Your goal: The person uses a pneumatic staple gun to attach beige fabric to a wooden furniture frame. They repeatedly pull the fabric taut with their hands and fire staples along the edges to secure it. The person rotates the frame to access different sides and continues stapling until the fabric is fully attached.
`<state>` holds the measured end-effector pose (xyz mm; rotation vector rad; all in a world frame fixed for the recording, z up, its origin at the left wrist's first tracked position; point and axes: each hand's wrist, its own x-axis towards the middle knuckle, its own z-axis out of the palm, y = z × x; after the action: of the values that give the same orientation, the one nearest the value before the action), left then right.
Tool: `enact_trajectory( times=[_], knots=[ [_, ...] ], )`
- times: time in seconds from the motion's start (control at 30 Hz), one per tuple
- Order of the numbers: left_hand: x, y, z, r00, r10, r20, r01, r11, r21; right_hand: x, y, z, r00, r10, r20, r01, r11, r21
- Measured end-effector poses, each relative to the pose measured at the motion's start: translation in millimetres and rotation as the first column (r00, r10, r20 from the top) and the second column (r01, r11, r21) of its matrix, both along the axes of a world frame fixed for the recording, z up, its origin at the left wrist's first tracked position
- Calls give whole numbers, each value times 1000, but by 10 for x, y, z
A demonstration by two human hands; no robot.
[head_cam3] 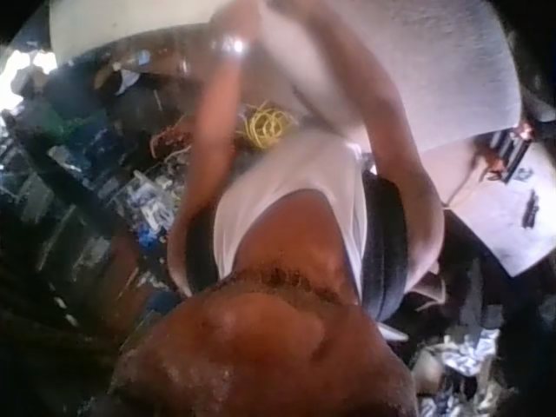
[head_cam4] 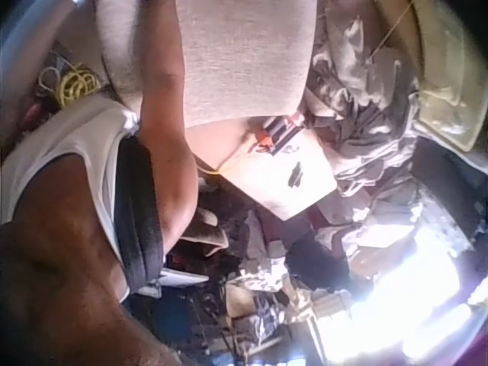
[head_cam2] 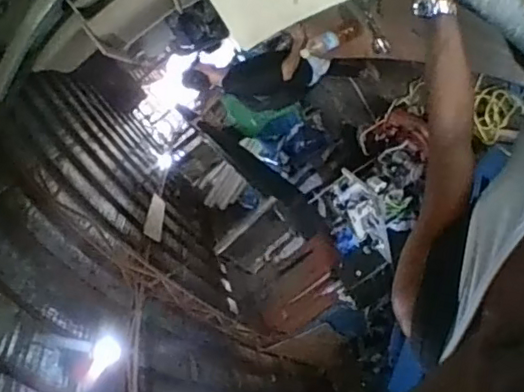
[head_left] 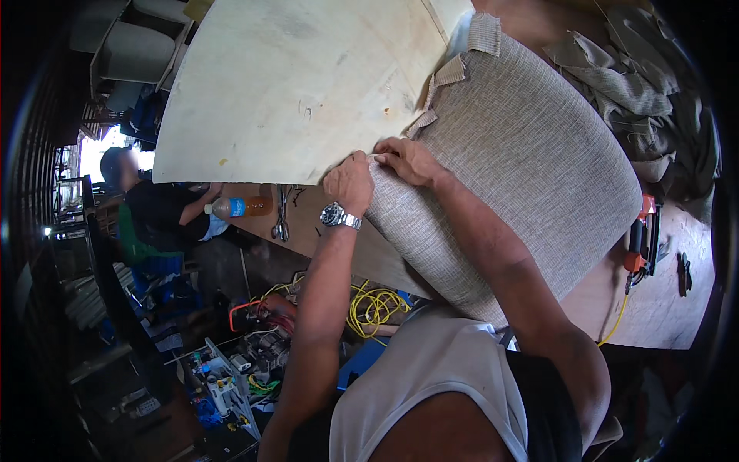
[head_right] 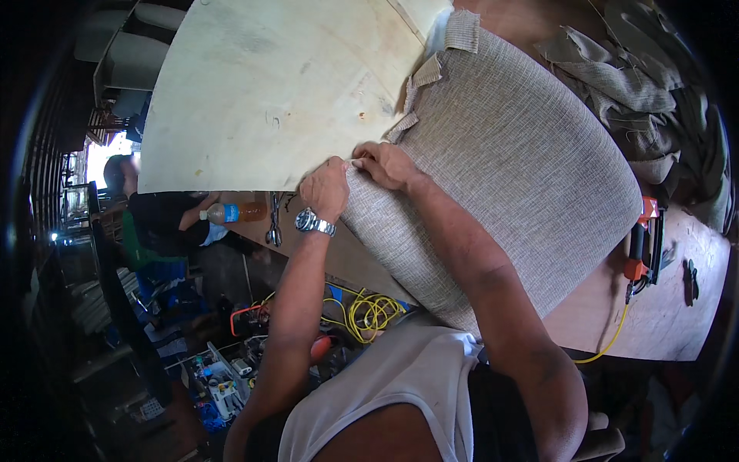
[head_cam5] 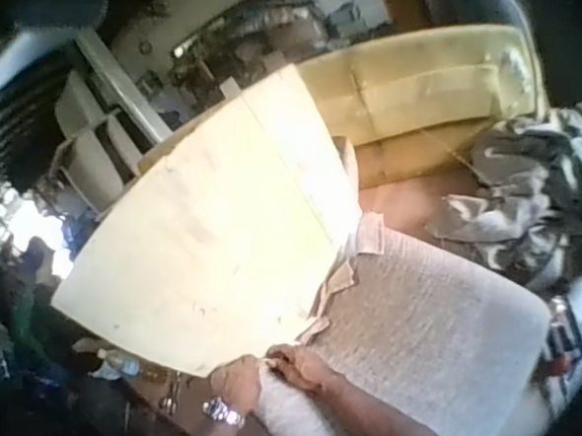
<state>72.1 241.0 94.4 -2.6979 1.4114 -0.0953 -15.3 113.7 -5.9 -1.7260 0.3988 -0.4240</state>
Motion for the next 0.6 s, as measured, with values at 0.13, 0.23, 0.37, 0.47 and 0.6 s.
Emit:
enact_trajectory(
  times=[0.13,0.23,0.37,0.47,0.6],
  knots=[
    [7,13,-62,997,57,54,-58,998,30,-99,69,131,995,-44,87,39,998,51],
    [-2,-30,-54,997,51,56,-52,998,20,-47,76,-14,978,-75,196,127,955,-268],
    [14,3,-97,998,34,60,-33,999,-10,16,36,18,998,59,-38,-68,957,-283],
    [-11,1,-58,999,39,33,-38,999,-30,88,-9,-42,986,117,-121,-125,990,-69],
    [-83,19,-49,998,57,20,-53,985,-162,116,9,42,959,86,-271,-93,996,-15]
  ],
)
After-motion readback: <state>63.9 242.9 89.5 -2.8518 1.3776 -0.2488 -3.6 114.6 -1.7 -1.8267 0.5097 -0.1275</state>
